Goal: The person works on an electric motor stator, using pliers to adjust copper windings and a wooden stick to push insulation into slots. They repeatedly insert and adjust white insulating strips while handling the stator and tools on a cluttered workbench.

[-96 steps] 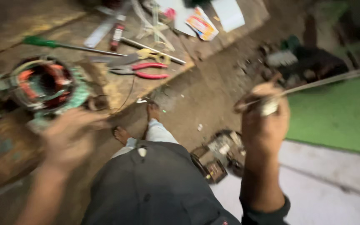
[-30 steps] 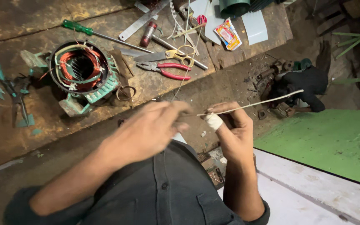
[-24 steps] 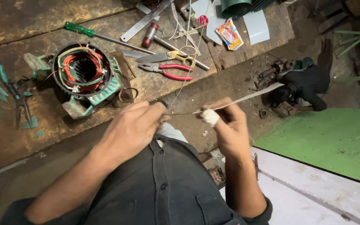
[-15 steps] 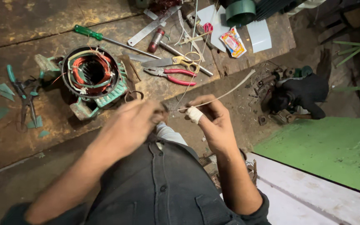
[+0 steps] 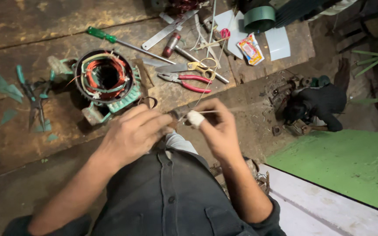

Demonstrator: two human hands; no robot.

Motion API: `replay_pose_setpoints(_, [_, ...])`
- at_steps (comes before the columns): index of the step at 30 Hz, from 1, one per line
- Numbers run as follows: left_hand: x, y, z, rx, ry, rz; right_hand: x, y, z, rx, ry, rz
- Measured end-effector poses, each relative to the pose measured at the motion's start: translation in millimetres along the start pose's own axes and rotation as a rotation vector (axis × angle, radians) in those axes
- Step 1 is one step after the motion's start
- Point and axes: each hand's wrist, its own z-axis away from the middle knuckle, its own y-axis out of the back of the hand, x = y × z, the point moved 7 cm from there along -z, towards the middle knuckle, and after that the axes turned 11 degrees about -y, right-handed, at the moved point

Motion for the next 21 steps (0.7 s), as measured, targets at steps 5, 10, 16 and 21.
replay_pose_setpoints(5, [14, -2, -2, 0.094, -0.187, -0.074, -15, 0, 19, 0.014, 0.051, -0.045])
replay_pose_setpoints(10, [14, -5, 1, 0.092, -0.162, -0.104, -23, -7, 20, 0.032, 0.132, 0.108])
replay_pose_setpoints(16, [10, 0, -2, 0.119, -0.138, -0.116, -14, -11, 12, 0.020, 0.110, 0.109])
replay_pose_setpoints(21, [6, 0, -3, 0.145, -0.055, -0.055, -15, -18, 16, 0.013, 0.129, -0.035])
